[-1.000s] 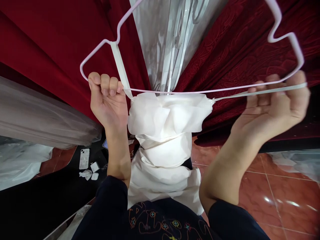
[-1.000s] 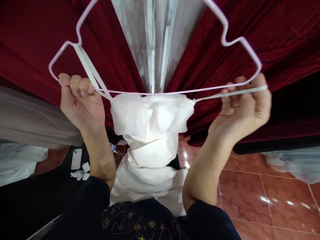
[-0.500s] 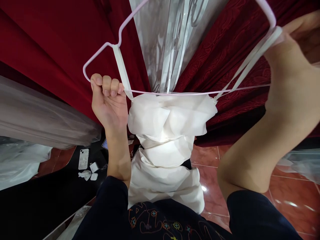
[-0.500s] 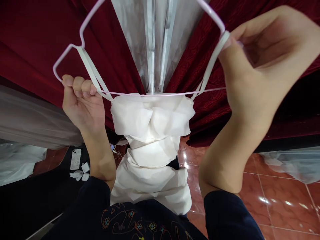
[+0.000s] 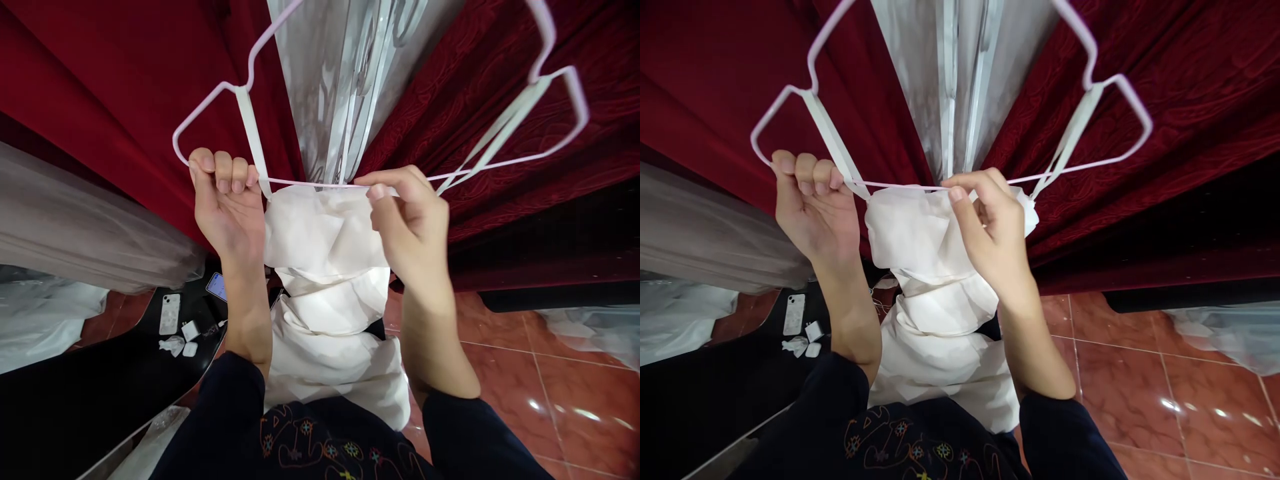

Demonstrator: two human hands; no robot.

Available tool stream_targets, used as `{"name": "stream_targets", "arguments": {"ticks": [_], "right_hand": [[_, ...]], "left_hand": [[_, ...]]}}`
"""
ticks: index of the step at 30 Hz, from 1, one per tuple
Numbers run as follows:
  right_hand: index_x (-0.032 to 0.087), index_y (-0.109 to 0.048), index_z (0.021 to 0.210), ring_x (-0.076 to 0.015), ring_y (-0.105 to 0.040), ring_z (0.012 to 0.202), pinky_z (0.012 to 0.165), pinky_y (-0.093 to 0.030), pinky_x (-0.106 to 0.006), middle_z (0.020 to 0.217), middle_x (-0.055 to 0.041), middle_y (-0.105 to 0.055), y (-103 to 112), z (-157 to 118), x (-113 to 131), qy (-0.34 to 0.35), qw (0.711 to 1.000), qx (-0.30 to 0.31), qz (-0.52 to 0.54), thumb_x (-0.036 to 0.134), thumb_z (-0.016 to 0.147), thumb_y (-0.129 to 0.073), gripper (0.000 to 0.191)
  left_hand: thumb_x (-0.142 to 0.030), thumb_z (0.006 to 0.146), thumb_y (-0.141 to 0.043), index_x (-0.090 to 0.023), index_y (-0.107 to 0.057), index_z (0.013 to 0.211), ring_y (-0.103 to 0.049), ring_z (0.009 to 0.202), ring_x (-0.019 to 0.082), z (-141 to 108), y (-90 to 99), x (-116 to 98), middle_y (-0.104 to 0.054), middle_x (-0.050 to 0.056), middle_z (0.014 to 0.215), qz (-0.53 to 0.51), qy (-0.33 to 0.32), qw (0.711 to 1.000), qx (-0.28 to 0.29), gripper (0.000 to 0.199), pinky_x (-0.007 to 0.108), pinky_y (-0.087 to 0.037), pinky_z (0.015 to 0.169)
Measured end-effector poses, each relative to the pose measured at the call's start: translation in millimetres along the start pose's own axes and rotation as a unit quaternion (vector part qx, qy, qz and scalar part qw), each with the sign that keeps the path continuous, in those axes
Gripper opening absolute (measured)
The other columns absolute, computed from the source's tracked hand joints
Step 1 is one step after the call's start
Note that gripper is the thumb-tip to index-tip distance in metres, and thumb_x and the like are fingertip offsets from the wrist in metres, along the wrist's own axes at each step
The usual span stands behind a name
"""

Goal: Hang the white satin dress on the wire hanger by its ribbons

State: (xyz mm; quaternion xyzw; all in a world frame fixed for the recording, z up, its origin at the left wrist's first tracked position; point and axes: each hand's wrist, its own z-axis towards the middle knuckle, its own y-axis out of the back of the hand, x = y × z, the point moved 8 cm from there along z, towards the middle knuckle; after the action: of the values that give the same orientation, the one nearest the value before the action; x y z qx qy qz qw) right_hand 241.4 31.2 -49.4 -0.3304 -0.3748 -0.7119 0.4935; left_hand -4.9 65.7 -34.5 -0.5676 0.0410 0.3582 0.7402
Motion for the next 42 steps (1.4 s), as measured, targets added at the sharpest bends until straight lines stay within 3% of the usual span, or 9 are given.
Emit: {"name": "stream_targets", "arguments": {"ticks": [4, 8, 19, 26, 32, 35, 37, 39, 42], "right_hand": [[0.019, -0.072, 0.088, -0.0052, -0.048, 0.072, 0.064, -0.04, -0.025, 0.079, 0.0007, -0.052, -2, 2, -11, 0.048, 0.996, -0.069, 0.003, 0.039, 0.092, -0.068, 0.02], [0.021, -0.073, 0.089, -0.0056, -0.046, 0.072, 0.062, -0.039, -0.025, 0.079, 0.0006, -0.05, -4, 0, -19, 0.054, 0.993, -0.101, 0.018, 0.036, 0.088, -0.073, 0.015], [0.022, -0.071, 0.089, -0.0073, -0.048, 0.075, 0.07, -0.046, -0.027, 0.08, 0.0007, -0.052, -15, -2, -22, 0.045, 0.992, -0.116, 0.025, 0.034, 0.09, -0.071, 0.013], [0.022, -0.072, 0.088, -0.0065, -0.05, 0.076, 0.071, -0.044, -0.026, 0.079, 0.0015, -0.053, -17, -2, -20, 0.054, 0.991, -0.113, 0.04, 0.031, 0.088, -0.073, 0.009], [0.022, -0.073, 0.09, -0.0063, -0.05, 0.076, 0.067, -0.042, -0.024, 0.08, 0.0014, -0.054, -18, -2, -22, 0.038, 0.993, -0.107, 0.045, 0.033, 0.088, -0.073, 0.011], [0.022, -0.073, 0.09, -0.0063, -0.049, 0.076, 0.065, -0.041, -0.024, 0.08, 0.0012, -0.054, -20, -1, -24, 0.032, 0.993, -0.103, 0.05, 0.034, 0.088, -0.073, 0.012], [0.022, -0.073, 0.089, -0.0064, -0.049, 0.075, 0.063, -0.04, -0.023, 0.08, 0.001, -0.053, -21, 0, -25, 0.028, 0.993, -0.101, 0.05, 0.034, 0.088, -0.073, 0.013], [0.021, -0.073, 0.089, -0.0066, -0.049, 0.074, 0.061, -0.039, -0.023, 0.079, 0.0008, -0.053, -21, 2, -26, 0.028, 0.993, -0.1, 0.048, 0.035, 0.088, -0.072, 0.014], [0.021, -0.073, 0.088, -0.0068, -0.049, 0.075, 0.059, -0.038, -0.023, 0.079, 0.0004, -0.053, -18, 3, -26, 0.037, 0.993, -0.104, 0.038, 0.036, 0.088, -0.072, 0.015]], "left_hand": [[-0.023, 0.115, -0.025, -0.019, -0.053, 0.084, -0.059, 0.071, 0.008, -13, 2.4, 5, -0.053, -0.002, 0.073, 0.055, 0.017, 0.998, 0.014, 0.043, 0.022, -0.055, 0.082], [-0.041, 0.109, -0.048, -0.023, -0.064, 0.101, -0.068, 0.102, 0.016, -23, 16.6, 3, -0.07, 0.004, 0.102, 0.217, -0.008, 0.976, 0.006, 0.026, 0.029, -0.055, 0.1], [-0.035, 0.104, -0.059, -0.03, -0.076, 0.115, -0.07, 0.115, 0.028, -64, 18.2, 2, -0.075, 0.005, 0.109, 0.396, -0.081, 0.913, 0.053, 0.021, 0.049, -0.052, 0.103], [-0.029, 0.097, -0.074, -0.028, -0.079, 0.106, -0.072, 0.09, 0.02, -65, 10.2, -15, -0.076, 0.002, 0.093, 0.452, -0.114, 0.884, 0.016, 0.011, 0.039, -0.058, 0.084], [-0.022, 0.095, -0.076, -0.024, -0.08, 0.094, -0.067, 0.069, 0.014, -58, -18.4, -18, -0.071, 0.001, 0.076, 0.418, -0.101, 0.903, 0.02, 0.005, 0.028, -0.055, 0.064], [-0.02, 0.098, -0.07, -0.027, -0.081, 0.098, -0.062, 0.065, 0.012, -49, -36.2, -25, -0.075, 0.001, 0.084, 0.374, -0.085, 0.923, 0.029, 0.014, 0.022, -0.044, 0.047], [-0.028, 0.101, -0.066, -0.027, -0.081, 0.107, -0.065, 0.074, 0.012, -41, -43.7, -29, -0.079, 0.002, 0.102, 0.341, -0.061, 0.937, 0.033, 0.017, 0.018, -0.036, 0.039], [-0.032, 0.106, -0.053, -0.026, -0.08, 0.111, -0.072, 0.094, 0.015, -32, -46.9, -37, -0.078, 0.001, 0.118, 0.3, -0.062, 0.951, 0.035, 0.028, 0.017, -0.04, 0.038], [-0.019, 0.109, -0.031, -0.028, -0.076, 0.1, -0.063, 0.134, 0.016, -27, -41.0, -61, -0.075, -0.008, 0.127, 0.268, -0.161, 0.95, 0.018, 0.047, 0.021, -0.064, 0.071]]}}
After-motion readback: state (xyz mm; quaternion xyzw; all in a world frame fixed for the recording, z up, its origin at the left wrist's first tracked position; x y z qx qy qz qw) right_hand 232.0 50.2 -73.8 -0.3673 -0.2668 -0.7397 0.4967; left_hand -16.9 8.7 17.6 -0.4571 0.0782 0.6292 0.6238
